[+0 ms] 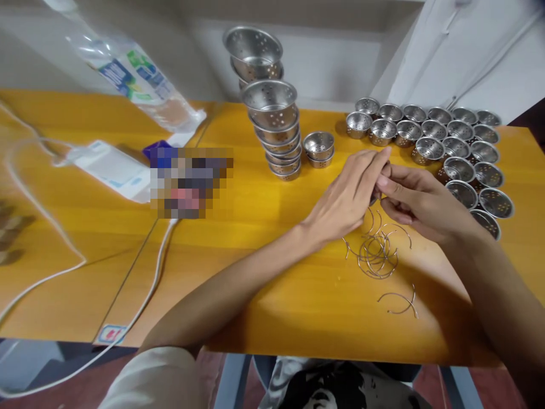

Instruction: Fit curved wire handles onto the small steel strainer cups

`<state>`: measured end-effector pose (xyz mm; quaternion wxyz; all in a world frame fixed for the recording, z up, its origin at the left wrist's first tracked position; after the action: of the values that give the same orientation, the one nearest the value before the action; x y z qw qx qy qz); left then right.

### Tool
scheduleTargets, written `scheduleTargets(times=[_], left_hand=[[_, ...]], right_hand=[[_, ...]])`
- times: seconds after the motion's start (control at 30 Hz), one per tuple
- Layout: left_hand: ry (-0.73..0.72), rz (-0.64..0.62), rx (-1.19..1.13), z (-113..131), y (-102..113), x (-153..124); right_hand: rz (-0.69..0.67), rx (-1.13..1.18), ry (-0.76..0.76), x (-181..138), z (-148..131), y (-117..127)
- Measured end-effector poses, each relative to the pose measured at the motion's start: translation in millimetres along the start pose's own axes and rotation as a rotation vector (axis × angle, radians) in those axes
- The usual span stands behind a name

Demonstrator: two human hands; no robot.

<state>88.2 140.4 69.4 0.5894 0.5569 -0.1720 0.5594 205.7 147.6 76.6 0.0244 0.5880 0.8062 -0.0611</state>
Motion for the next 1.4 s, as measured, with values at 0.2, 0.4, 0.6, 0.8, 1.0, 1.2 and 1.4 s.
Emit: scheduleTargets(times=[0.2,0.4,0.6,0.8,1.0,1.2,1.4], left_hand=[[0.005,-0.027,-0.06,3,8,4],[0.119,-0.078,-0.161,3,1,-2],[0.148,-0.04,-0.232,-2,-1,-4],[0.177,-0.082,-0.343,-15,-13,-11],[0.335,0.073,-0.298,-55,-9,-17],[0.399,0.165,-0.147,-67,-1,-23],[0.426,0.293,-0.111,-63,2,-28]], right_hand=[[0.024,-0.281,0.197,3,-15,9],[0.037,-0.15,0.113,8,7,20],[-0.006,0.031,-0.056,4,22,30],[0.059,0.074,-0.062,2,36,34],[0.053,0.01,0.226,-4,0,36],[-0.37,-0.81,0.297,-25,23,9],[0.188,-0.908,0.211,1,11,37]])
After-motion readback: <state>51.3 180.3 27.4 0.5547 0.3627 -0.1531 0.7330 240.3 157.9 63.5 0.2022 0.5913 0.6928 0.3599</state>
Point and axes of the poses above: each hand's wrist, its own x-axis towards the middle knuckle, its own y-axis out of the back of the hand, z = x × y, the point moved 8 cm from there along x, towards the middle knuckle, and after that the axes turned 10 degrees about z, right-handed, at the moved point
